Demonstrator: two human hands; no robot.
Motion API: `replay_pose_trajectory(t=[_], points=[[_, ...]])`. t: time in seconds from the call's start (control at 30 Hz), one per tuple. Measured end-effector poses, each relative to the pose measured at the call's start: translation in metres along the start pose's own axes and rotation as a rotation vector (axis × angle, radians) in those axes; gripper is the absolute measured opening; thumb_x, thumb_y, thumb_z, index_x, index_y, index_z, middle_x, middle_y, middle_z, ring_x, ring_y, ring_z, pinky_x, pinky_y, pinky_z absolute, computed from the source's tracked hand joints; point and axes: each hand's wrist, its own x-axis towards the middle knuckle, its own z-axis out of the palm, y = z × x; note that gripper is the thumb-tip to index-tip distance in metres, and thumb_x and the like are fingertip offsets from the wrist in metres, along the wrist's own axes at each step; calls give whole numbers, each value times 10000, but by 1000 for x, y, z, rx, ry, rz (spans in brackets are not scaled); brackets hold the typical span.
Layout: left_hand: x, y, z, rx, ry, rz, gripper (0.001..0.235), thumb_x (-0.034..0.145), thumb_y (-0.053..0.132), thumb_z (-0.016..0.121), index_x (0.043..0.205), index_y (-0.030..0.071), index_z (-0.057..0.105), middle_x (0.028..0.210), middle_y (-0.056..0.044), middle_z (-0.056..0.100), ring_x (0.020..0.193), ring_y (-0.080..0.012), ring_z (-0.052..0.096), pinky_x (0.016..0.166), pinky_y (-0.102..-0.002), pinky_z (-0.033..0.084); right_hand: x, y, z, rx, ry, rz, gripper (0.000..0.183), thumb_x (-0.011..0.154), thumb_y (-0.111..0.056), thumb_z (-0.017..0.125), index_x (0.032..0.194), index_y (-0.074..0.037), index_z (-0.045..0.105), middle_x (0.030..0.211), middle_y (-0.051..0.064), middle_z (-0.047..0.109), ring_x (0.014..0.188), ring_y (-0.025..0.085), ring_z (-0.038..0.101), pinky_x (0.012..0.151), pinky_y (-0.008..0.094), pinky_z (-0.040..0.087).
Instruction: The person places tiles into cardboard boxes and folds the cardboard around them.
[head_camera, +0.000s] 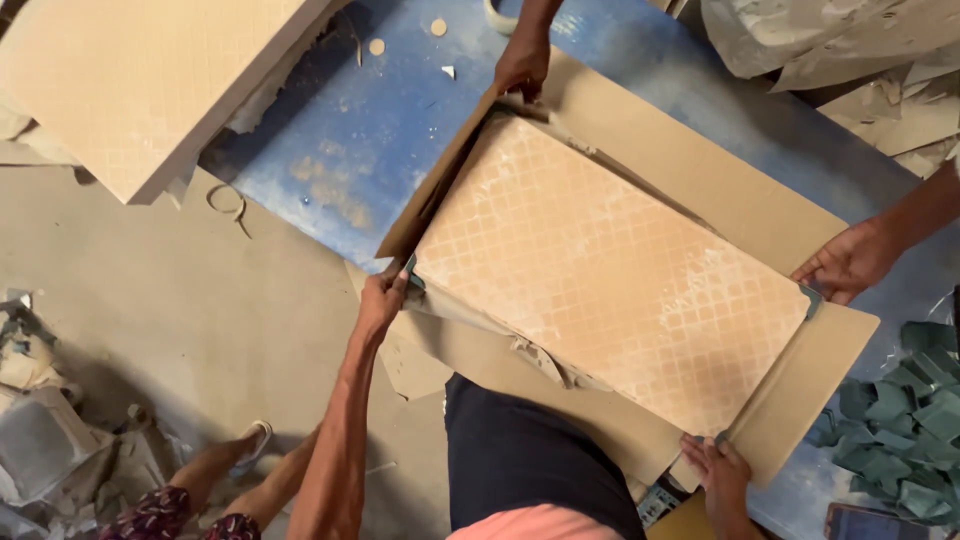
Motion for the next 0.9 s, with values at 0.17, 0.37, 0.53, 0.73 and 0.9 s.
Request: replay_pose_trajectory(t=[0.17, 0.37, 0.53, 0.73, 0.9], points=[[14, 4, 6, 185, 76, 72, 297, 1003, 277, 655, 986, -10, 728, 675, -136, 650, 620, -156, 590, 624, -374, 499, -2, -7, 3, -11, -17, 19, 362, 1074, -167, 533, 1274, 128, 471, 1275, 332, 642, 1134, 408, 671, 977, 490, 551], [-3, 25, 5, 70, 92, 155, 244, 988, 239, 645, 1135, 69, 742, 731, -164, 693, 664, -172, 579, 668, -382, 519, -2, -1, 6, 72, 20, -6, 457, 1052, -175, 590, 1322, 151, 417, 1291, 361, 610, 1178, 429, 650, 1001, 515, 542], [32, -46, 6, -62, -55, 208, 211, 1045, 196, 662, 1154, 25, 722, 862, -148, 748, 745, -120, 615, 681, -358, 511, -1, 12, 4, 180, 106, -20, 452, 1020, -159, 647, 1333, 121, 478, 1266, 312, 629, 1153, 391, 662, 975, 477, 544], [-19, 65, -16, -85, 119, -136, 289, 793, 209, 859, 1056, 116, 780, 881, -110, 804, 776, -193, 768, 729, -365, 581, 18, 61, -57, -34, 120, -174, 461, 992, -93, 688, 1381, 76, 508, 1209, 261, 673, 1059, 343, 686, 874, 429, 553], [1, 41, -20, 624, 512, 155, 843, 543, 313, 1014, 1292, 160, 661, 1228, -196, 700, 1126, -379, 656, 844, -509, 478, 52, 50, -35, -270, 115, -308, 510, 974, -40, 704, 1432, 39, 492, 1157, 243, 707, 990, 315, 700, 790, 404, 563]])
